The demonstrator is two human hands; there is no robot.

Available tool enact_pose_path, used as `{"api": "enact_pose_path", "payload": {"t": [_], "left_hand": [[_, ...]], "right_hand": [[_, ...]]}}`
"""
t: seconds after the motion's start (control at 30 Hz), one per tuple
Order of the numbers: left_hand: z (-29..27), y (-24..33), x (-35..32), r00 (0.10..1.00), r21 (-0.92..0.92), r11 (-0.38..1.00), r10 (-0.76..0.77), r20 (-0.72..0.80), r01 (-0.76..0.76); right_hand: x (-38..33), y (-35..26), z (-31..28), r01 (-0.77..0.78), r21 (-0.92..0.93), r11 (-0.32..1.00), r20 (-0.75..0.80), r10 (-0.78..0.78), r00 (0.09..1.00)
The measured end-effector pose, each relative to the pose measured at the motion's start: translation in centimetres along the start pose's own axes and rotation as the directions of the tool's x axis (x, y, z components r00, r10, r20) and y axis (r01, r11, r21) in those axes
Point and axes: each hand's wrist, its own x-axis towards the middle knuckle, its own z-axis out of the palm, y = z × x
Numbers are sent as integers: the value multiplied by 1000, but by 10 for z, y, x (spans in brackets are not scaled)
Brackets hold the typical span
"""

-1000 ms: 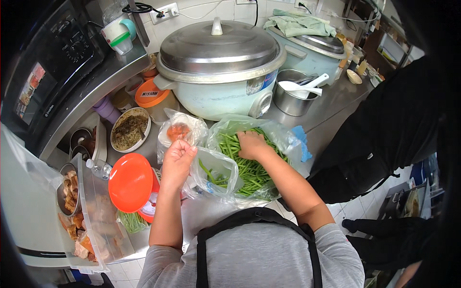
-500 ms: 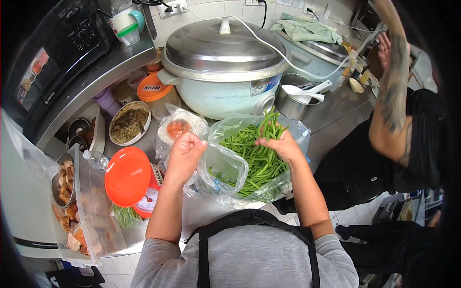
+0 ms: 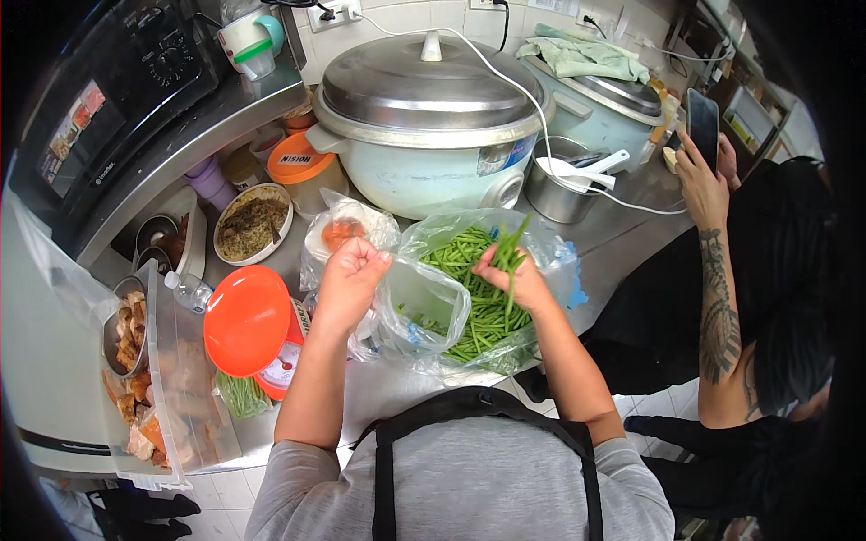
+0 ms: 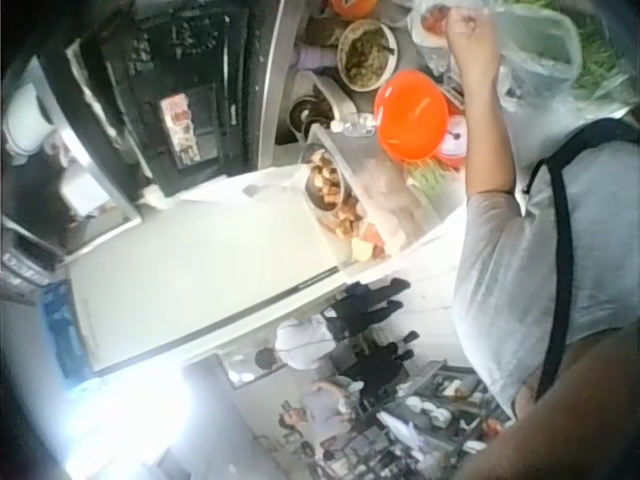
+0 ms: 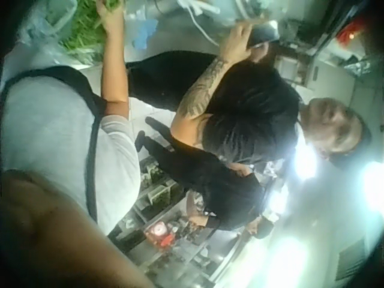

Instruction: The person portions green beans from a large plastic bag into smaller plastic bags by hand and weighs the filled bags on a mechanical scale.

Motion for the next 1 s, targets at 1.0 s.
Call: {"api": "enact_pose_path", "payload": {"t": [1.0], "left_hand": [[52, -9, 4, 974, -42, 999, 34, 225, -25]], "right_hand": [[6, -55, 85, -78, -884, 462, 155, 446, 882]]}}
